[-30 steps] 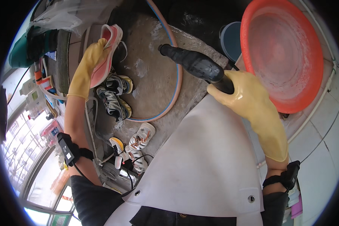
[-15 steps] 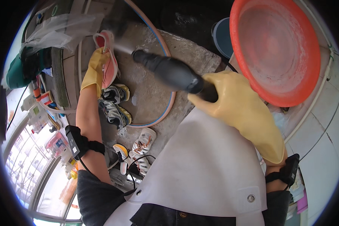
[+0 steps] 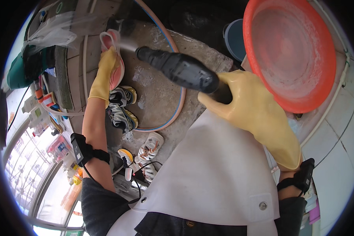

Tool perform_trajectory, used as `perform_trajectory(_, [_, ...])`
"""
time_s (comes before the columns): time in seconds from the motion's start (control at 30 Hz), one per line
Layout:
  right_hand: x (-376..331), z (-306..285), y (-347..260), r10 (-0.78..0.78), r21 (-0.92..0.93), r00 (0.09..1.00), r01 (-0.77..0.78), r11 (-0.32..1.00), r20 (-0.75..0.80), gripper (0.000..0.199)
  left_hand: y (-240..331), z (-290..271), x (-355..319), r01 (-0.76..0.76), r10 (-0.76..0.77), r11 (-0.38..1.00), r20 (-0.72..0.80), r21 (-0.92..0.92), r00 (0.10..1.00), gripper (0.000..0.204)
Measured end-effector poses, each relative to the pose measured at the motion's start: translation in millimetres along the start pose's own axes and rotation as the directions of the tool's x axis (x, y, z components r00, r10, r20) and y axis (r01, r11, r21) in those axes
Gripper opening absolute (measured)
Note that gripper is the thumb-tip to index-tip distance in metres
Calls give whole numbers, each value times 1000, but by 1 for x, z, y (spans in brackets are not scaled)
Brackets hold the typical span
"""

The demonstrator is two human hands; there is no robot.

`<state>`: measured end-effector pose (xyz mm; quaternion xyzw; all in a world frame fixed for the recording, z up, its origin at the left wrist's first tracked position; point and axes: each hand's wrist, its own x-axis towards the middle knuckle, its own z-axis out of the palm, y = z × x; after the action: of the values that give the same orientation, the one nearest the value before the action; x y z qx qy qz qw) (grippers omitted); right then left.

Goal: The person rinses a pair of grey sneakers and a pink sneaker with a pressure washer, then scrubs the grey sneakers with a brush. The shoes are handled one at a time on a tiled floor next to a red basin.

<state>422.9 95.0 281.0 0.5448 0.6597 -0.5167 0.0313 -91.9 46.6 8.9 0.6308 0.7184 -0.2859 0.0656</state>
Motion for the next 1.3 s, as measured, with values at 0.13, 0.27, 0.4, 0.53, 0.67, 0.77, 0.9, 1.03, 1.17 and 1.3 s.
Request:
perform_trajectory(0.13, [2, 1, 11, 20, -104, 1000, -20, 994, 2, 32, 20, -31, 1, -83, 82, 995, 24, 59, 996, 59])
perform_trajectory(0.27, [1, 4, 23, 5, -143, 998, -13, 990, -56, 34, 21, -46, -18, -379, 398, 912, -113, 156, 910, 62])
perform_trajectory(0.4, [-7, 22, 37, -39, -96, 993, 28, 995, -111, 32, 45, -4, 19, -437, 494, 802, -41, 407, 868, 54])
perform_trajectory(0.53, [-15, 24, 45, -169, -119, 979, 155, 981, -113, 30, 35, 18, -4, -210, 360, 843, -229, 496, 904, 37])
perform_trajectory(0.67, [-14, 31, 39, -132, -136, 988, 121, 983, -76, 27, 40, -3, 29, -339, 411, 912, -515, 232, 752, 56])
perform_trajectory(0.77, [-15, 25, 26, -128, -70, 990, 124, 990, -58, 24, 62, -5, 24, -382, 57, 875, -721, -296, 691, 23])
perform_trajectory(0.9, [-7, 21, 12, -84, -61, 996, 82, 995, -43, 28, 53, 4, 40, -210, 259, 961, -316, 182, 913, 24])
perform_trajectory(1.03, [4, 32, 6, -261, -194, 956, 234, 953, -133, 31, 44, -51, 16, -180, 181, 967, 14, 180, 983, 27])
perform_trajectory(1.17, [28, 41, 6, -374, -284, 917, 324, 902, -140, 31, 25, -49, 19, -297, 326, 932, -122, 209, 937, 20])
perform_trajectory(1.3, [40, 44, -12, -423, -349, 897, 358, 866, -128, 38, 34, -70, 19, -285, 302, 941, -73, 181, 951, 21])
